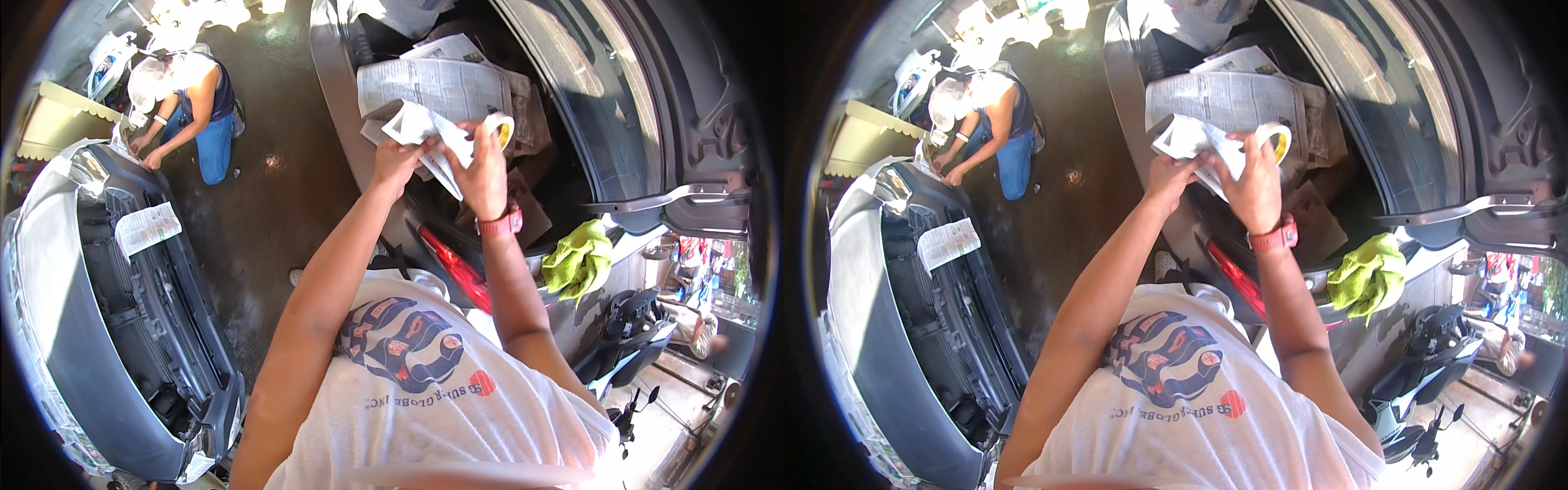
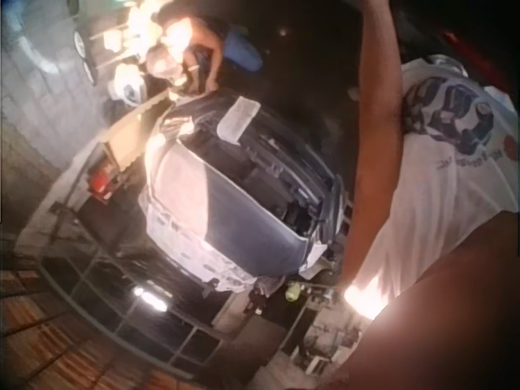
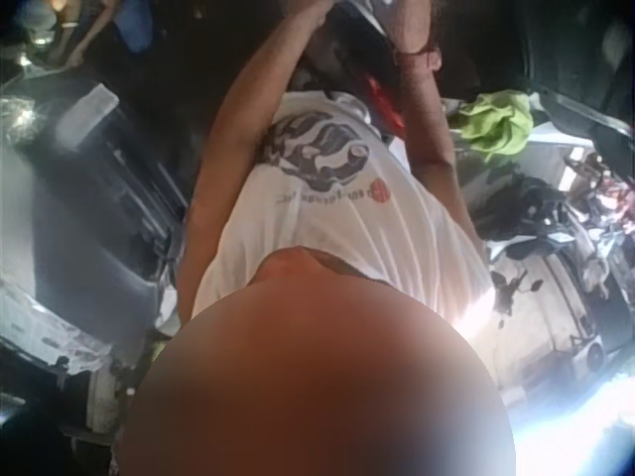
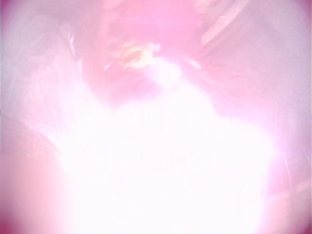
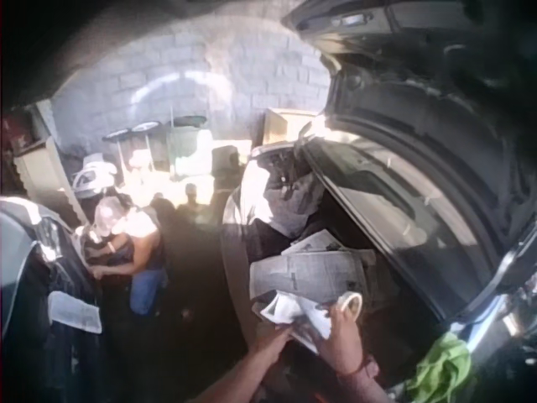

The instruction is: The person retrieves newspaper sheets from the open trunk of a car, unfolds them, and tapes them to the front bumper and hood area using masking tape. The person repeatedly retrieves more sheets, aligns them, and secures them with tape to cover the car's front end.

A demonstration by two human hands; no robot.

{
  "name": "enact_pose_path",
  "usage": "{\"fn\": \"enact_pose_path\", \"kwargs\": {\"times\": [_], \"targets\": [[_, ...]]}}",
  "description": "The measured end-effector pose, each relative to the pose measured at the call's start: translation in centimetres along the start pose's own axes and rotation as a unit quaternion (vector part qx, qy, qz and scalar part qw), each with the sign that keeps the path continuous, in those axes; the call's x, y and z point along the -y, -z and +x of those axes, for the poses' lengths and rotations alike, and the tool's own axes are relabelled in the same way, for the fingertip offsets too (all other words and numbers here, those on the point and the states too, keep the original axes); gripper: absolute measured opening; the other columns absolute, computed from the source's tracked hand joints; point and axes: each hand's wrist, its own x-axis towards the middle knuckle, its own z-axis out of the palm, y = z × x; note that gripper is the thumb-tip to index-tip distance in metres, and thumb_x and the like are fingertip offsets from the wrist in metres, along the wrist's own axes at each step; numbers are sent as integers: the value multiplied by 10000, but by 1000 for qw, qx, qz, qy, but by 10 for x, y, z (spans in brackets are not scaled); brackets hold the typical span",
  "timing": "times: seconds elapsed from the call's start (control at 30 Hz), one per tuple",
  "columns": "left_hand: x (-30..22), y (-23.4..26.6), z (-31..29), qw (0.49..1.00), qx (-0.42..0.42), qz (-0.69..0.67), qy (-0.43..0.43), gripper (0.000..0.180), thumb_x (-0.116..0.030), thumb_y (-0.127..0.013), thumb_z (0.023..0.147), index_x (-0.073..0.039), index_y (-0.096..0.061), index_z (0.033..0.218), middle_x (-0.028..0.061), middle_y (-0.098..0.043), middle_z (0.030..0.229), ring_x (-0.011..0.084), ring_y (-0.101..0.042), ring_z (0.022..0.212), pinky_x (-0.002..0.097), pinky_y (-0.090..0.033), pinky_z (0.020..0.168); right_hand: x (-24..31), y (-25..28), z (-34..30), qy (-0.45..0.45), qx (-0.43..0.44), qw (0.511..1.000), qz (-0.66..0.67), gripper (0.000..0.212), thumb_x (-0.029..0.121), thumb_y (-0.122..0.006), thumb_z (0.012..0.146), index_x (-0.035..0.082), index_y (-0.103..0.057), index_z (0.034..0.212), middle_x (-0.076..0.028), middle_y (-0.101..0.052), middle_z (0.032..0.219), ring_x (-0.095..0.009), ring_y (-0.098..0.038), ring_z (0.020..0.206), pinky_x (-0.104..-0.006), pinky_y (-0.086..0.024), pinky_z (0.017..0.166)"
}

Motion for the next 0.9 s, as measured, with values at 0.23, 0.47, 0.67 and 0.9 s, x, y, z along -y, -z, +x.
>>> {"fn": "enact_pose_path", "kwargs": {"times": [0.23, 0.47, 0.67, 0.9], "targets": [[-8, 1, -3, 998, 56, 35, -19, 521, -92, -926, 919, -31, -699, 1384, 58, -770, 1249, 155, -731, 1109, 340, -604, 951, -42, -31, -7, -74, 61, 995, -22, 358, 145, -844, 874, 42, -728, 1196, -237, -741, 1133, -458, -702, 1104, -546, -567, 961], [55, 38, 4, 987, -18, 153, 55, 534, -120, -909, 917, 3, -680, 1383, 137, -786, 1207, 229, -798, 1003, 358, -674, 743, -118, 25, 55, -185, -189, 964, -34, 264, 187, -786, 917, -28, -692, 1039, -243, -744, 920, -390, -731, 813, -453, -585, 798], [130, 42, 12, 958, -16, 237, 163, 413, -74, -851, 833, 122, -770, 1188, 237, -812, 1073, 294, -829, 865, 392, -696, 662, -83, 116, 85, -78, -325, 942, 14, 218, 122, -736, 992, -49, -698, 1121, -131, -717, 991, -224, -669, 943, -400, -556, 917], [136, 0, 10, 909, 147, 325, 216, 657, -249, -921, 793, 144, -728, 1283, 296, -805, 1089, 319, -844, 848, 412, -706, 693, 28, 170, 97, 48, -288, 951, 99, 352, 63, -707, 1046, -41, -669, 1380, -150, -798, 1182, -219, -760, 1070, -334, -597, 965]]}}
